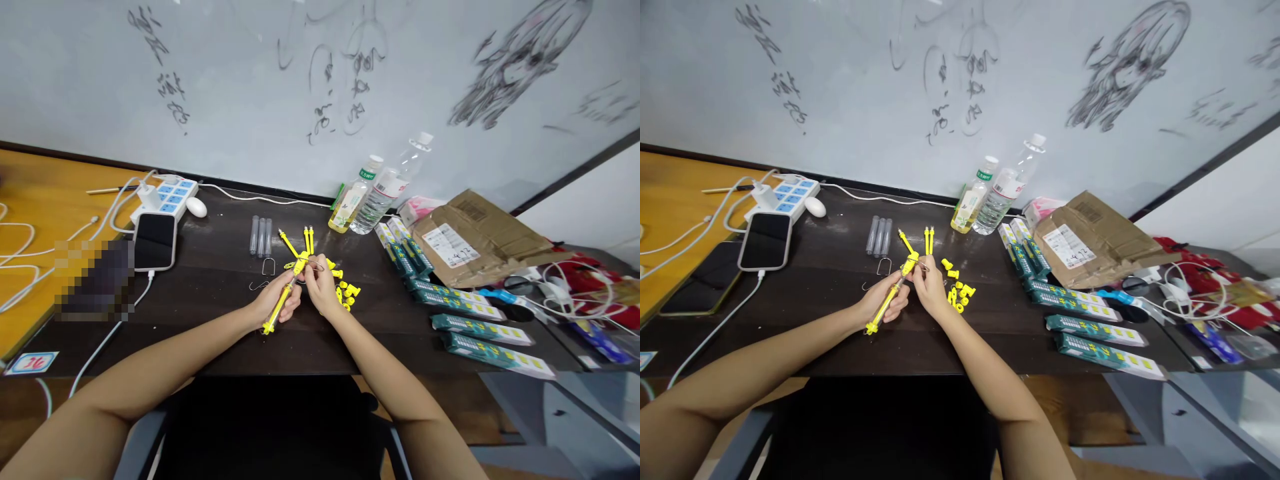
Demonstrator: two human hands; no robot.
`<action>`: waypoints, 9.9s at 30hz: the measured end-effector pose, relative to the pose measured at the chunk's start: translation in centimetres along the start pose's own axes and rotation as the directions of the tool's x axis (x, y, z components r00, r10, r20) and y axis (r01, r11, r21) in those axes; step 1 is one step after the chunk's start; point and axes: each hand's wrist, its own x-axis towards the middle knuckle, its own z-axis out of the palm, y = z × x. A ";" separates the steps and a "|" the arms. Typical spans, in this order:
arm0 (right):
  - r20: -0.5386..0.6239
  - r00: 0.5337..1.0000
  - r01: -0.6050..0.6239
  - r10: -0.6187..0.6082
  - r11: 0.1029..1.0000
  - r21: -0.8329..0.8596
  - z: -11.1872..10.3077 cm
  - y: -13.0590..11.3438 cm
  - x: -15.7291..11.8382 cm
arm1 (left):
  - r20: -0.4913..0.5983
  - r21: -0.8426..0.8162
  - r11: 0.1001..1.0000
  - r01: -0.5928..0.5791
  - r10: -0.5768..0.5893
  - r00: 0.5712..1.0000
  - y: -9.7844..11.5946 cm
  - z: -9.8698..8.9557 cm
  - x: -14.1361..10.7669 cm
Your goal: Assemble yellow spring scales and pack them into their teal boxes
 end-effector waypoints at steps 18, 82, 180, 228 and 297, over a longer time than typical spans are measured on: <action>-0.014 0.999 -0.044 0.046 0.990 0.133 0.2 0.3 -0.1 | 0.150 -0.231 0.961 0.151 -0.118 0.982 1.2 -1.2 -0.2; 0.330 0.940 -0.311 0.082 0.604 0.734 -1.7 -0.3 0.7 | 0.267 0.033 0.943 0.331 -0.328 0.906 2.3 -0.1 -0.7; 0.224 0.973 -0.143 0.055 0.905 0.400 -2.1 0.9 0.3 | 0.173 0.982 -0.006 -0.190 0.444 0.879 3.4 -2.1 -0.9; 0.131 0.933 -0.291 0.336 0.486 0.824 -5.4 4.0 2.9 | 0.056 0.293 0.925 0.242 -0.270 0.961 1.1 -0.3 -0.5; 0.321 0.929 -0.364 0.186 0.617 0.697 -4.5 2.5 1.8 | -0.423 0.547 0.613 -0.570 0.790 0.444 6.7 -2.5 -0.2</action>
